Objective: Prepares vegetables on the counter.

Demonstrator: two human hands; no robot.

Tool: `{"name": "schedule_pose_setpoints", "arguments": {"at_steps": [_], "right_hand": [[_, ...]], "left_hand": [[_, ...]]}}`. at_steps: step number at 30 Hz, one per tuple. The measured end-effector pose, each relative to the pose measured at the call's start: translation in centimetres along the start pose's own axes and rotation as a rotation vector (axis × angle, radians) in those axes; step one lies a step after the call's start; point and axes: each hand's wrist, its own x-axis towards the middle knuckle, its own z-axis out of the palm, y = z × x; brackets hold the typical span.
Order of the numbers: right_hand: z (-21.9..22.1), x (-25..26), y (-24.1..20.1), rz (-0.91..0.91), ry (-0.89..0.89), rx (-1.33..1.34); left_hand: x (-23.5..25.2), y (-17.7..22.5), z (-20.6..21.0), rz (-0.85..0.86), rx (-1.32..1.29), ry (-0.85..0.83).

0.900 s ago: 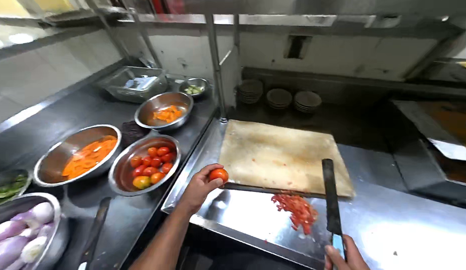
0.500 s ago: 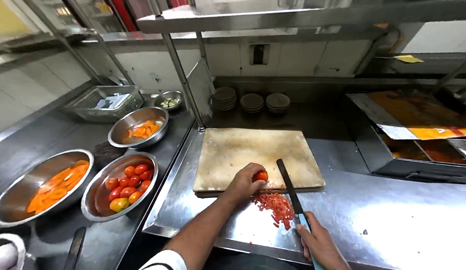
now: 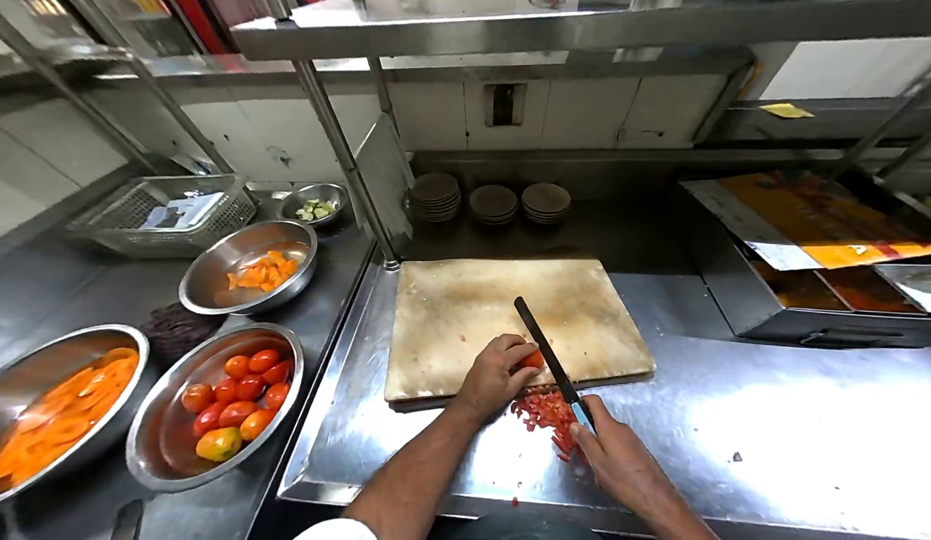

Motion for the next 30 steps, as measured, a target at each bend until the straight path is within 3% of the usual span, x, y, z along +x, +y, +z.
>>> {"name": "schedule_pose_setpoints", "arguments": {"at_steps": [13, 20, 24, 26, 30], "right_hand": [[-0.8, 3.5, -5.6, 0.067, -0.027, -0.247], [2.3, -1.5, 0.2, 0.164, -0.072, -0.225], [1.7, -2.7, 3.8, 0.018, -0.035, 0.022], [1.5, -2.6, 4.3, -0.002, 0.055, 0.055], [1.2, -2.0, 2.3, 0.194, 0.086, -0.175]], "left_hand": [[0.2, -0.1, 0.2, 0.006, 0.016, 0.013], [0.4, 0.1, 0.0, -0.035, -0.002, -0.028], [0.8, 0.3, -0.6, -0.076, -0.053, -0.130], [0.7, 0.3, -1.1, -0.101, -0.119, -0.120], [0.3, 0.1, -2.0, -0.240, -0.395, 0.008]]}}
